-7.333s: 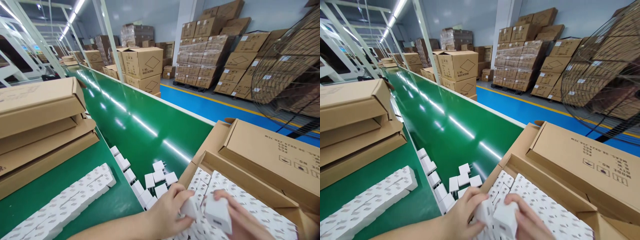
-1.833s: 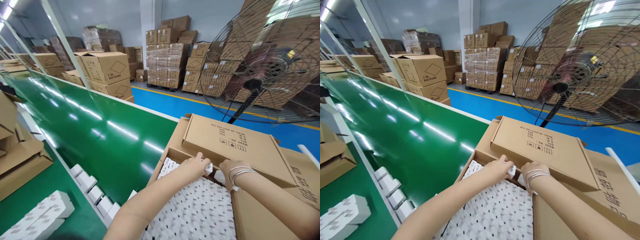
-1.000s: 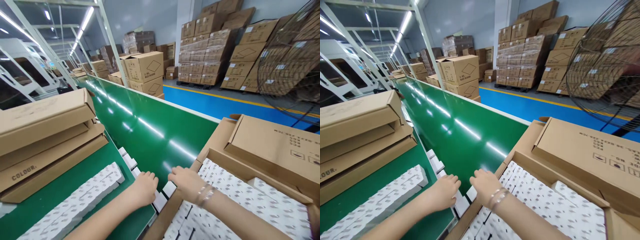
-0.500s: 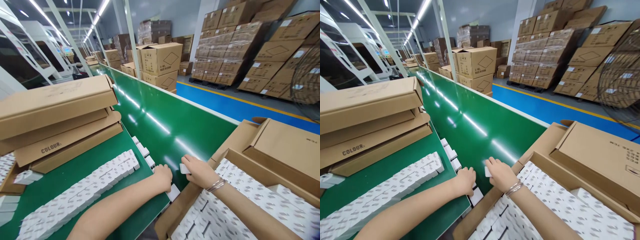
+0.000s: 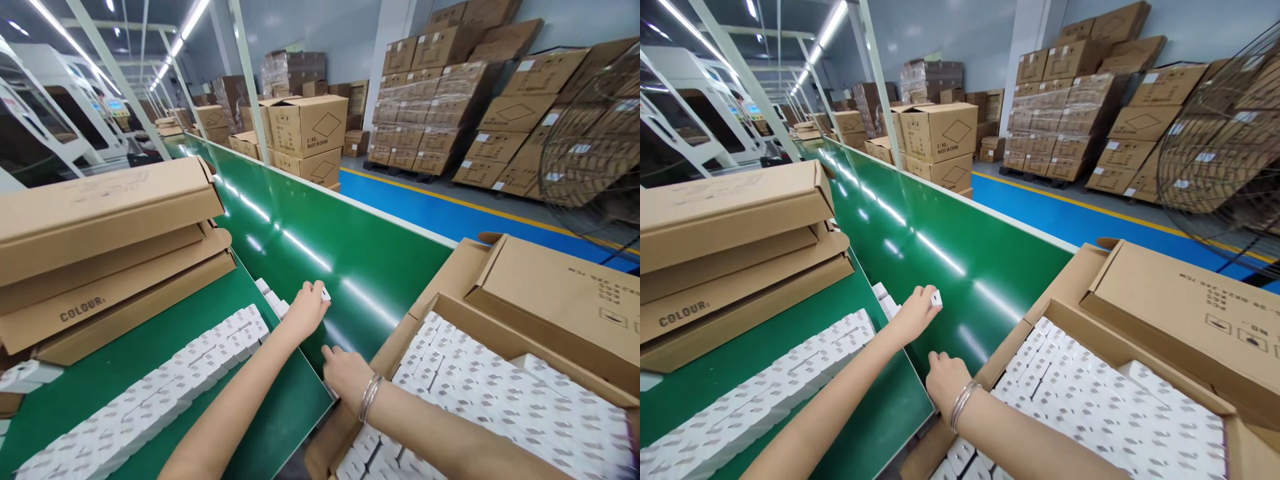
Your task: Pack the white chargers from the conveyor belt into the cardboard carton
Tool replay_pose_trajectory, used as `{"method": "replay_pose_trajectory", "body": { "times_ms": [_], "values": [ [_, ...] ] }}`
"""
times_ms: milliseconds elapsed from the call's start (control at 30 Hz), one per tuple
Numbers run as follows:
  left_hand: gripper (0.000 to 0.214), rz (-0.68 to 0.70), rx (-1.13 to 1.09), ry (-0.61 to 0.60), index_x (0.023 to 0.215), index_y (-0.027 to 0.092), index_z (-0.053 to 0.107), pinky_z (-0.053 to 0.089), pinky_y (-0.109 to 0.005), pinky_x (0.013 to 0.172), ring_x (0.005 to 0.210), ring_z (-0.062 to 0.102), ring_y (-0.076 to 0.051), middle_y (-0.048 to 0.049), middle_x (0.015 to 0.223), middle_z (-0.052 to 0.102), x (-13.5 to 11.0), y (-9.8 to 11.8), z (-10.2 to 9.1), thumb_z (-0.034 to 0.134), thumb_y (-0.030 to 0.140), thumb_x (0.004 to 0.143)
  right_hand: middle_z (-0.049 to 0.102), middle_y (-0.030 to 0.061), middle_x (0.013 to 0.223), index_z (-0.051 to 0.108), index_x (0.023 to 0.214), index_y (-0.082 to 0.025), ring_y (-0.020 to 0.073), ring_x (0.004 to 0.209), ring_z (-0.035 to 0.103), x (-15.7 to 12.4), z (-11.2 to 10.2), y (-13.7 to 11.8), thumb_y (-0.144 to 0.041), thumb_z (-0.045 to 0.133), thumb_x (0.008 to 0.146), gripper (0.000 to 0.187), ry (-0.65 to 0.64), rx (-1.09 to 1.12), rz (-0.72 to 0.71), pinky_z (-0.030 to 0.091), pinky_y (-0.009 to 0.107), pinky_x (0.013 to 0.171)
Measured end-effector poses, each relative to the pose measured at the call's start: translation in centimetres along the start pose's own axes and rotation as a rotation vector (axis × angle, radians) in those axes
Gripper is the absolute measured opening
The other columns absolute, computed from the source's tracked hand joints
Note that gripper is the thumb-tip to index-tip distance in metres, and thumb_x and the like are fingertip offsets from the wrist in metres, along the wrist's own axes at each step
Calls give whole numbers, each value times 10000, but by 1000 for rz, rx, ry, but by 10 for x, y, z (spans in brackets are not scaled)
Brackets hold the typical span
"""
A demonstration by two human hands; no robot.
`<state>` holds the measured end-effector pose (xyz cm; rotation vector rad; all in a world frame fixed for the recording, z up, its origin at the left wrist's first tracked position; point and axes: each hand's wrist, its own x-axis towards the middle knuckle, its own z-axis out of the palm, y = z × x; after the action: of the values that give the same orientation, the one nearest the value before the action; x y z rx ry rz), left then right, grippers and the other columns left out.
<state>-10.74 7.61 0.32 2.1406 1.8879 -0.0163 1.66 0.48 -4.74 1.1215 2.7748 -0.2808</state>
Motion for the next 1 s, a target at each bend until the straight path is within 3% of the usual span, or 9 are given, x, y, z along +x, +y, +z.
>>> {"method": "replay_pose_trajectory", "body": {
  "times_ms": [200,300,400,467,533,700,867,933,1000],
  "values": [
    [284,-153,34,-24,1185,116,467,503,-332,798,996,648,-270,-144,1103,547,20,-4,-3,469,271,947,680,33,993,655,922,-146,190,916,652,5,-13,0,-157,618,905,42,-118,67,24,578,351,729],
    [294,-88,88,-47,1151,143,506,505,-338,845,1100,589,-277,-130,1109,566,26,5,5,571,203,871,667,45,1024,650,947,-146,204,928,641,3,-22,17,-149,631,885,66,-84,169,106,563,375,748],
    [369,44,154,-73,1109,172,550,494,-365,899,1162,533,-284,-123,1148,574,29,9,9,603,42,769,653,73,1030,648,939,-149,249,939,624,-7,-37,45,-168,742,758,204,10,367,174,530,406,772],
    [411,134,187,-87,1090,166,572,483,-388,922,1163,521,-290,-134,1153,583,30,9,10,574,-31,730,655,63,980,645,940,-172,248,896,618,-23,-46,62,-249,770,718,267,95,549,201,507,389,769],
    [415,238,198,-104,1076,166,590,472,-385,941,1149,523,-276,-130,1150,602,30,9,11,546,-53,728,661,31,904,634,954,-201,218,824,617,-46,-52,73,-406,701,779,277,173,751,222,499,348,731],
    [431,464,171,-167,984,202,622,445,-314,938,1098,528,-216,-75,1199,633,26,8,13,502,-106,708,684,63,859,608,975,-191,223,786,651,-106,-38,67,-696,423,863,550,309,1210,377,524,344,659],
    [280,486,131,-181,896,196,592,449,-327,862,1067,527,-245,-73,1022,671,22,17,8,604,-35,738,747,73,914,700,936,-213,240,904,691,-146,-20,50,-536,699,791,354,462,2236,551,548,390,846],
    [206,462,32,-167,956,194,563,460,-322,835,1045,540,-242,-70,1037,655,11,29,3,678,132,797,762,71,946,728,986,-214,218,936,694,-156,-18,48,-511,695,813,345,503,2431,556,557,341,856],
    [222,455,-256,-170,1012,198,527,473,-304,805,976,570,-210,-57,1061,634,-10,43,-1,659,280,854,764,56,1031,731,1058,-228,177,993,685,-164,-17,48,-492,700,822,356,528,2552,555,548,266,881]
  ]
}}
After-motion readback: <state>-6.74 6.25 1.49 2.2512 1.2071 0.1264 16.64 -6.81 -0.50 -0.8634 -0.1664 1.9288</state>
